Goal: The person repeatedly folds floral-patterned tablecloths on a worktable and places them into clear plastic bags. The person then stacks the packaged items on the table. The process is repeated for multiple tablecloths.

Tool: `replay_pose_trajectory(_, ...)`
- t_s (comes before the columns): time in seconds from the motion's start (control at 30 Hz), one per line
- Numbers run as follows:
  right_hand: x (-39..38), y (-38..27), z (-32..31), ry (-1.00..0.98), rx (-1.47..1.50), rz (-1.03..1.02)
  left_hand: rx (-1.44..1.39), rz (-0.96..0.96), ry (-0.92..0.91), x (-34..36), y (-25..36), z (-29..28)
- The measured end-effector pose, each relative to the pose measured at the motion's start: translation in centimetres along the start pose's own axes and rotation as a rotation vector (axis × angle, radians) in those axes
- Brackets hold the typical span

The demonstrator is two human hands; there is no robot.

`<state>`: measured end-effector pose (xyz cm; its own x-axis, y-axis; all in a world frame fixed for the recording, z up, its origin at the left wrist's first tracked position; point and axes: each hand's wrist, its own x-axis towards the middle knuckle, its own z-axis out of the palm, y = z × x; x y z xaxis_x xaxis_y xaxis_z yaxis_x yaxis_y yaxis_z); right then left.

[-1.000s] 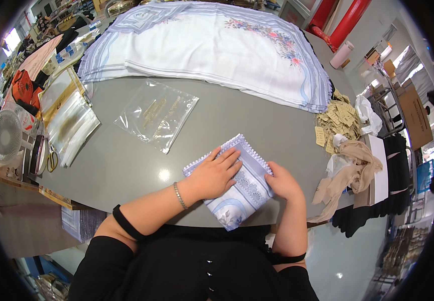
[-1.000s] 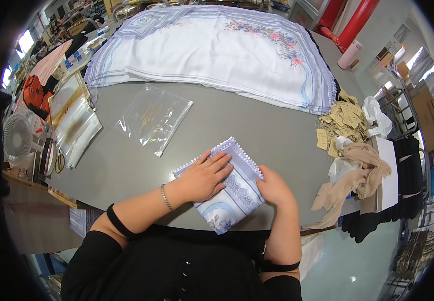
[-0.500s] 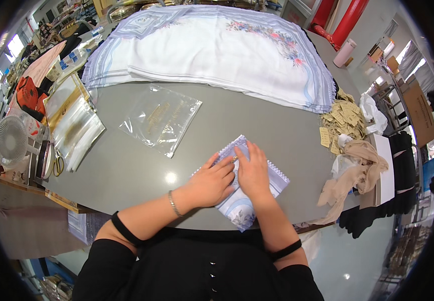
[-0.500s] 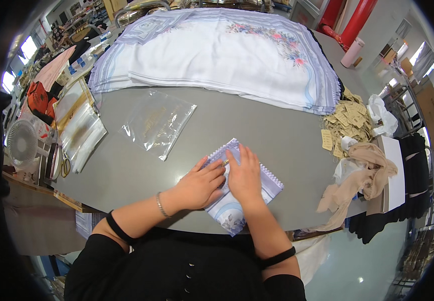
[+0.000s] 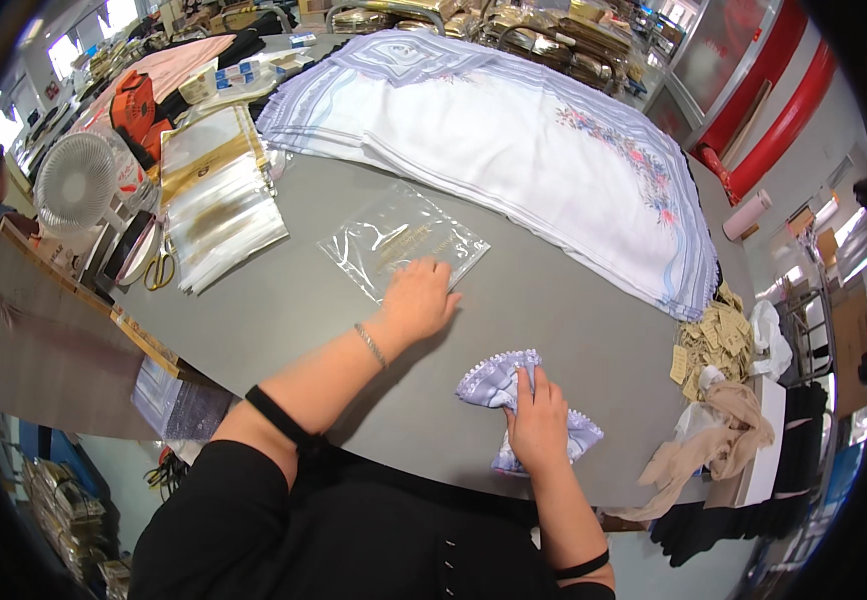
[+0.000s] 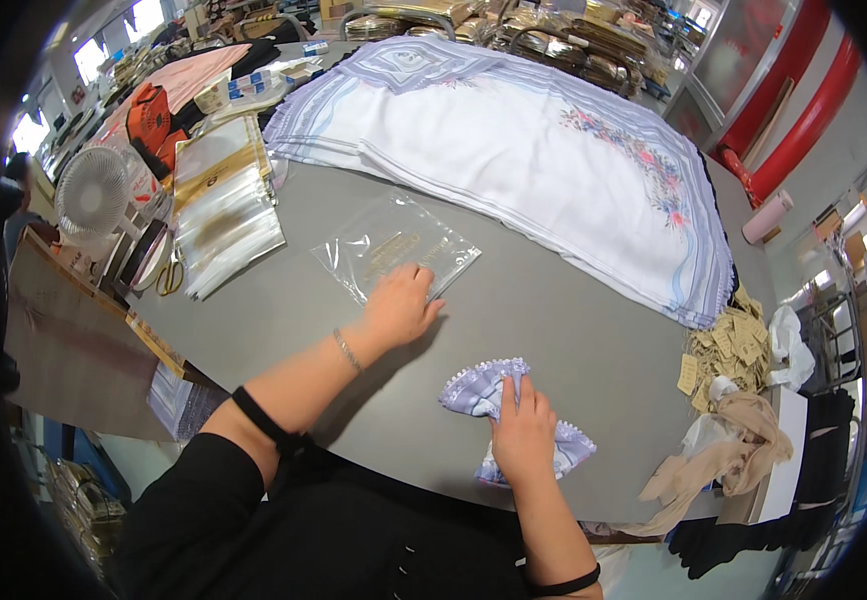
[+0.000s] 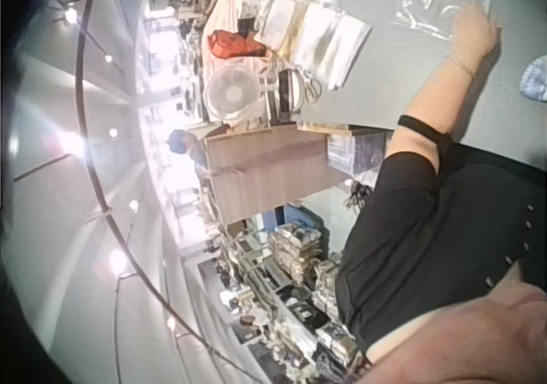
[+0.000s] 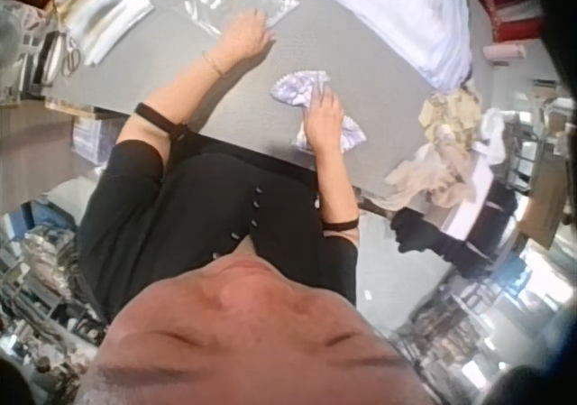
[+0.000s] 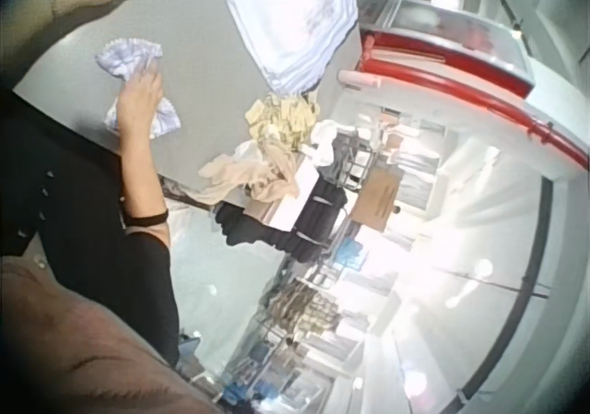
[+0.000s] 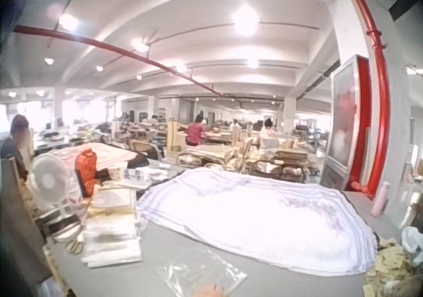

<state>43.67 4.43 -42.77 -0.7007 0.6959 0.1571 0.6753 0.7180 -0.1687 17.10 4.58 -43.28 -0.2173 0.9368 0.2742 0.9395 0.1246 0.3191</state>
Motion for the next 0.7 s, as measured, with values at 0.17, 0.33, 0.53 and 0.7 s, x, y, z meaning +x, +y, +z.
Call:
replay_pose_trajectory(0.17,0.5,0.6,-1.5,0.012,0.071,-0.062,0.223,0.057,-0.188,-0.5,-1.3,-0.4)
replay_pose_trajectory(0.33,1.0,-2.1,-3.1,0.078,0.311,-0.309,-0.426,0.179,-0.404,-3.6,1.2,-1.3)
replay_pose_trajectory(0.53,1.7,-3.0,-0.6,-0.079,0.184,-0.461,-0.377,0.15,-0.528,-2.0,2.2,-2.5)
replay_pose_trajectory(0.7,1.1,-1.7,-0.5,-0.068,-0.059,-0.042,-0.131,0.213,0.003,-3.7,5.1,-1.6)
